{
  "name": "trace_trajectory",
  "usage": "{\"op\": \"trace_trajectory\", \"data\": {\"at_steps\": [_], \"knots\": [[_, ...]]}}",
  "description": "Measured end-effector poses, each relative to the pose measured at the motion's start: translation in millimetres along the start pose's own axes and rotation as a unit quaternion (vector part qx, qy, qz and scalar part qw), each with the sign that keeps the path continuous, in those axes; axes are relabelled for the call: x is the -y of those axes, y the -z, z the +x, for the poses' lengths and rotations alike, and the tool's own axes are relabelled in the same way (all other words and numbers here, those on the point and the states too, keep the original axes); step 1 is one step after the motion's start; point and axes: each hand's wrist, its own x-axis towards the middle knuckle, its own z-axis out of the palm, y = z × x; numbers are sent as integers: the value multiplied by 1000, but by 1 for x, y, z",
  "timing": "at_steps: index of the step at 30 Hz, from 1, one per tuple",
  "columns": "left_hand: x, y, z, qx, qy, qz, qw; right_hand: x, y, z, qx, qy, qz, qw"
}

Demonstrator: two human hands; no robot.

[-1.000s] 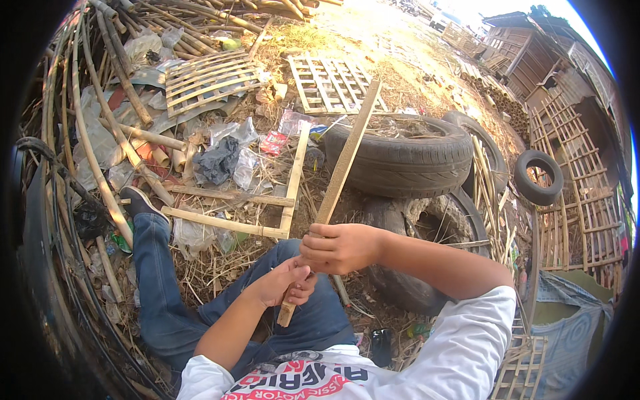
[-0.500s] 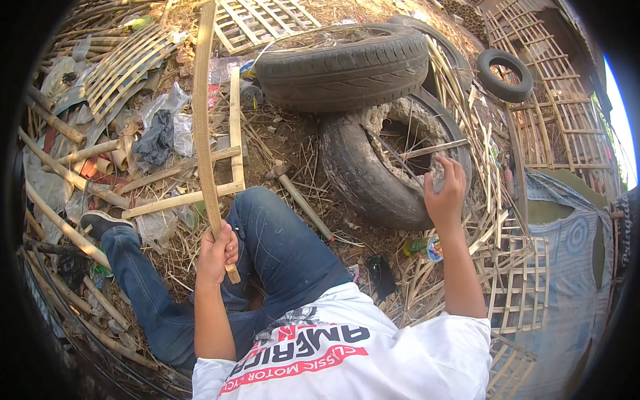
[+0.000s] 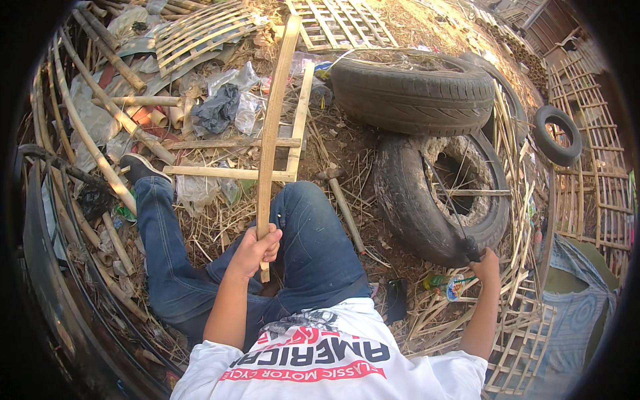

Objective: The person shaves a piece of wood using a machete and then hammers a small nail into the wood structure while sitting on the ground.

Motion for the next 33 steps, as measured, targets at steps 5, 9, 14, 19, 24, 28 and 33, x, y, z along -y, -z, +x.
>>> {"op": "trace_trajectory", "data": {"at_steps": [5, 9, 14, 19, 24, 28, 33], "knots": [[-3, -13, -15, -10, -5, 2, 1000, -16, -26, 28, -62, 150, -37, 986], [-10, -31, -25, -30, -25, 47, 998, -4, -45, 4, -103, 159, 173, 966], [-12, -39, -26, -62, -47, 123, 989, 18, -80, -49, -169, 174, 232, 942], [-15, -39, -31, -63, -98, 168, 979, 59, -87, -90, -237, 182, 415, 859], [-19, -42, -29, -54, -100, 181, 977, 148, -6, -116, -289, 363, 324, 825], [-20, -44, -35, -82, -109, 211, 968, 249, 31, -133, -303, 600, 168, 721], [-22, -50, -43, -60, -157, 208, 964, 333, 48, -134, -262, 713, 28, 650]]}}
